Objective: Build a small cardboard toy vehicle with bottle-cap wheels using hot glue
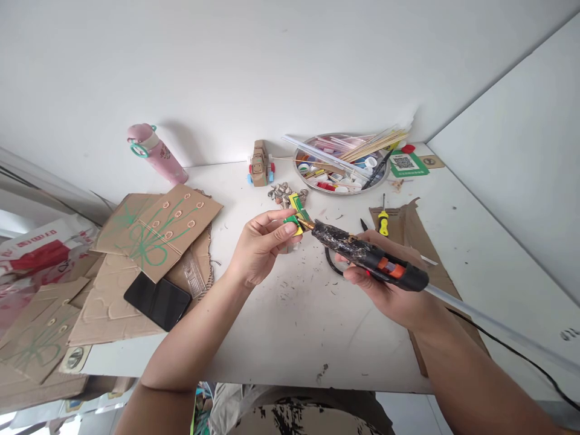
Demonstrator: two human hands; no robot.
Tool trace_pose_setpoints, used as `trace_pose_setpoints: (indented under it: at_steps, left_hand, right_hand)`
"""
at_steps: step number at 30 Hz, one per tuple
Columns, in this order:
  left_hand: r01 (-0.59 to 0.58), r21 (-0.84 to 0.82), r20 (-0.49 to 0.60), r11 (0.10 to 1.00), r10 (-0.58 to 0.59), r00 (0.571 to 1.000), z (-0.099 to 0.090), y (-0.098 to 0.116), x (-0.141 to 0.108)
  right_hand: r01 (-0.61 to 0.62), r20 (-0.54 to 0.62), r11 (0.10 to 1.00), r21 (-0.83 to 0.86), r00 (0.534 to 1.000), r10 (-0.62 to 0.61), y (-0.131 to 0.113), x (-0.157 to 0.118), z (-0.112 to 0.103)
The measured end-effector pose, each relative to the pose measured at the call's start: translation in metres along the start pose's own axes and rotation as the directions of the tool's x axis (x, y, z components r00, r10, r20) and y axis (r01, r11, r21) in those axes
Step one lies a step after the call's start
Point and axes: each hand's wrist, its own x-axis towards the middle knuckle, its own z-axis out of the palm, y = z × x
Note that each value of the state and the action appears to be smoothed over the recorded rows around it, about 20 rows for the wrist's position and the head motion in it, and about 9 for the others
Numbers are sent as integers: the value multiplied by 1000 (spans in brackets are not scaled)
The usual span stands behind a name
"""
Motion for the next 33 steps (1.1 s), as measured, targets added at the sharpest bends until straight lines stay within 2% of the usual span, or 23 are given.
trace_pose_setpoints:
  at_steps: [5, 11, 16, 18, 22, 29, 33]
  left_hand:
    - [4, 5, -15, 1000, -4, 1000, 3, 1, -1]
    - [-6, 28, -21, 1000, 7, 1000, 4, 1, -2]
    - [-15, 26, -37, 1000, 16, 999, 4, 0, -2]
    - [-12, 28, -38, 1000, 13, 999, 4, 0, -3]
    - [-15, 34, -45, 999, 17, 999, 6, 1, -4]
    - [-29, 37, -38, 999, 31, 999, 5, -1, -4]
    - [-28, 42, -30, 999, 29, 999, 4, -1, -5]
  right_hand:
    - [4, -20, 999, -33, 1000, -5, -1, 0, 2]
    - [82, -23, 995, -60, 996, -83, -1, -4, 2]
    - [19, -140, 992, -128, 989, -37, -6, -7, 11]
    - [67, -173, 991, -119, 981, -87, -6, -6, 13]
    - [157, -140, 982, -101, 975, -170, -1, -3, 13]
    - [104, -174, 987, -124, 977, -125, 7, -8, 16]
    - [173, -170, 978, -118, 967, -191, 6, -8, 17]
